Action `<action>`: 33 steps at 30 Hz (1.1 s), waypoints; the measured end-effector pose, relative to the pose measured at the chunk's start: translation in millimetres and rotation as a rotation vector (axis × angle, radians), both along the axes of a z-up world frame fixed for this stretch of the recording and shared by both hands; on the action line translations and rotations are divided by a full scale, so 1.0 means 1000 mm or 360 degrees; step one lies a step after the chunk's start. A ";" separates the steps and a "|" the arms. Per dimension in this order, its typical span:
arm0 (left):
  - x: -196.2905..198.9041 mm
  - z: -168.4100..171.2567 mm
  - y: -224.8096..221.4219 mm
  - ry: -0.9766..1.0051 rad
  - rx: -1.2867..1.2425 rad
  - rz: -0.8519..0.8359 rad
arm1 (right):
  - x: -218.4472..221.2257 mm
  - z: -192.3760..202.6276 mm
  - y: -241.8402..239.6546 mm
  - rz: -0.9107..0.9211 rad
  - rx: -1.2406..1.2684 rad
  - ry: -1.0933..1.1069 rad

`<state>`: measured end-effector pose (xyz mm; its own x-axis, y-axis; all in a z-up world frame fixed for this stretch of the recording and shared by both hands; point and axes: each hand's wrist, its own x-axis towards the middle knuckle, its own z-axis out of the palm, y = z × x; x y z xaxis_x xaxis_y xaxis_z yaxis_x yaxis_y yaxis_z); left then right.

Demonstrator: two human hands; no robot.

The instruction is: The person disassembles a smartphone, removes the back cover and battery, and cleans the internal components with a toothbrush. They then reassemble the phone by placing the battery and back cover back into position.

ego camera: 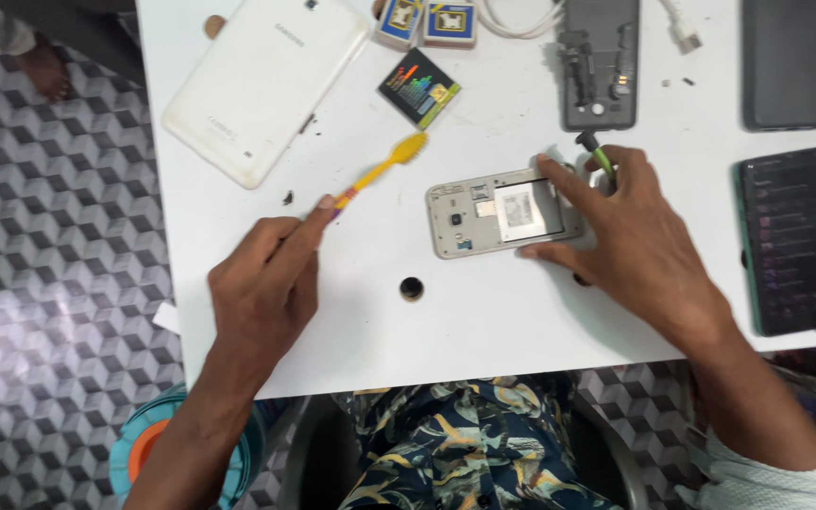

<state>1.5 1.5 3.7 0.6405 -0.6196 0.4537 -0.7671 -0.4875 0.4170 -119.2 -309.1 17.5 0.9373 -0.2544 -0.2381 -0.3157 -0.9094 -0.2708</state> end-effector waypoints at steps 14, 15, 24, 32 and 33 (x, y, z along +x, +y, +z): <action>0.011 -0.005 0.008 0.0007 0.0266 -0.0169 | 0.009 -0.004 -0.013 0.0076 -0.0095 0.0058; 0.011 -0.006 0.008 0.0060 0.0187 -0.0270 | 0.009 -0.004 -0.014 0.0079 -0.0096 0.0061; 0.017 -0.010 0.009 -0.0063 0.0187 -0.0375 | 0.008 -0.010 -0.018 0.0115 -0.0142 0.0063; 0.018 -0.013 0.007 -0.0242 0.0232 -0.0051 | 0.008 -0.014 -0.016 0.0066 -0.0068 -0.0052; 0.015 -0.013 0.006 -0.0279 0.0254 -0.0036 | 0.008 -0.013 -0.014 0.0063 -0.0046 -0.0096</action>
<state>16.9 7.6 -9.4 0.5456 -0.7058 0.4519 -0.8325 -0.5184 0.1956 -111.1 -323.4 4.8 0.9592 -0.2228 -0.1739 -0.2631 -0.9286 -0.2615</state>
